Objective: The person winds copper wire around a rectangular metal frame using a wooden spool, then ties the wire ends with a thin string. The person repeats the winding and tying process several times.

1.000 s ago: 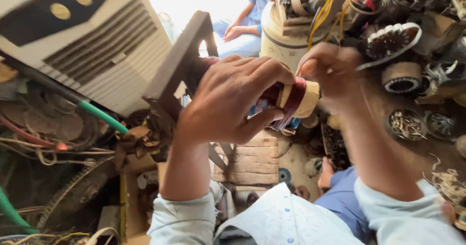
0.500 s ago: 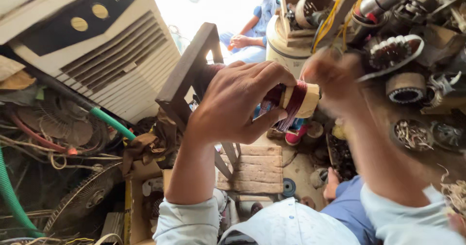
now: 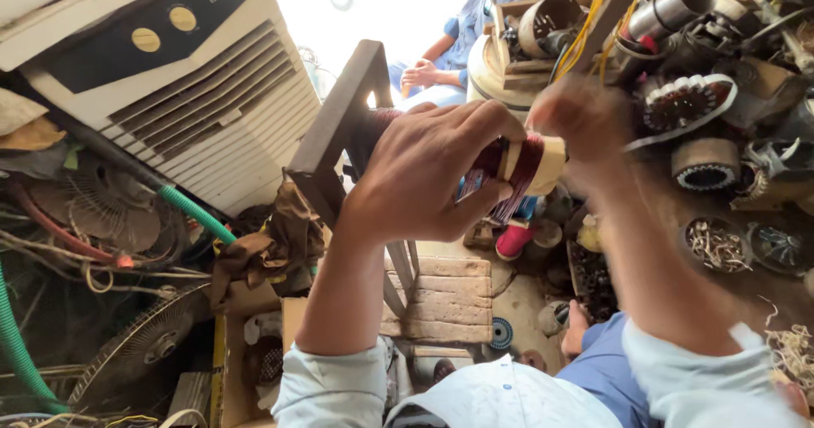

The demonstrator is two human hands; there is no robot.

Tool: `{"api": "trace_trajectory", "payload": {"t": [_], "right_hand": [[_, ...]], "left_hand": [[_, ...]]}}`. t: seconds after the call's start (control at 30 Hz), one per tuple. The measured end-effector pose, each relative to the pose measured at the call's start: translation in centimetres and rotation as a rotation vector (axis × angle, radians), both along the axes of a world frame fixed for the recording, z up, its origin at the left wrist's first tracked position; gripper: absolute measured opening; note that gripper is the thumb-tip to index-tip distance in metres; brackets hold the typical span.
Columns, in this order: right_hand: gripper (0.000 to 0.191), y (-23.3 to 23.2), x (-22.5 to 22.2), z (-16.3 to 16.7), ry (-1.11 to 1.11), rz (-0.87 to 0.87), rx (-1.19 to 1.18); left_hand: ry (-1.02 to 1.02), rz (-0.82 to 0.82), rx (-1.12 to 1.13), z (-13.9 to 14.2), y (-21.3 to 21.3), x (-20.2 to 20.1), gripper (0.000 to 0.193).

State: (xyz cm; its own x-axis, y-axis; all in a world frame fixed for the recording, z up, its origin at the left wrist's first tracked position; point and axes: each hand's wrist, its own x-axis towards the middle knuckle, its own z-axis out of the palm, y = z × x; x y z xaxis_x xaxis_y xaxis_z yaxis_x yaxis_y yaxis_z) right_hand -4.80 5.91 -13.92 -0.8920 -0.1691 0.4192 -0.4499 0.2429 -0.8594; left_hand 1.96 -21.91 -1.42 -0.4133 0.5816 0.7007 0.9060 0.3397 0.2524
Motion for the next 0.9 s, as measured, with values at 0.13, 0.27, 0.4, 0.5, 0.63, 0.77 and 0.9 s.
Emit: {"api": "trace_trajectory", "payload": {"t": [0.13, 0.27, 0.4, 0.5, 0.63, 0.77, 0.9], "right_hand": [[0.022, -8.7, 8.9, -5.1, -0.283, 0.065, 0.063], [0.014, -5.6, 17.5, 2.0, -0.009, 0.549, 0.465], [0.009, 2.8, 8.1, 5.7, 0.274, 0.088, 0.277], [0.01, 0.6, 1.8, -0.7, -0.044, -0.265, 0.346], [0.02, -7.6, 9.3, -6.8, -0.449, -0.016, -0.007], [0.004, -4.5, 17.0, 0.9, -0.073, 0.443, 0.388], [0.013, 2.6, 8.2, 5.7, 0.182, 0.106, 0.103]], "left_hand": [[0.012, 0.063, 0.022, -0.3, -0.2, -0.9, 0.036], [0.031, 0.1, 0.025, -0.6, 0.0, -1.2, 0.039], [0.051, -0.025, 0.062, -0.5, 0.3, -0.4, 0.034], [0.131, -0.035, 0.099, -0.1, 0.2, -0.1, 0.042], [0.038, 0.026, 0.015, 0.4, 0.0, -0.8, 0.036], [0.04, 0.05, 0.015, 0.0, 0.2, -1.1, 0.043], [0.047, -0.024, -0.012, -0.5, 0.5, -0.3, 0.045]]}}
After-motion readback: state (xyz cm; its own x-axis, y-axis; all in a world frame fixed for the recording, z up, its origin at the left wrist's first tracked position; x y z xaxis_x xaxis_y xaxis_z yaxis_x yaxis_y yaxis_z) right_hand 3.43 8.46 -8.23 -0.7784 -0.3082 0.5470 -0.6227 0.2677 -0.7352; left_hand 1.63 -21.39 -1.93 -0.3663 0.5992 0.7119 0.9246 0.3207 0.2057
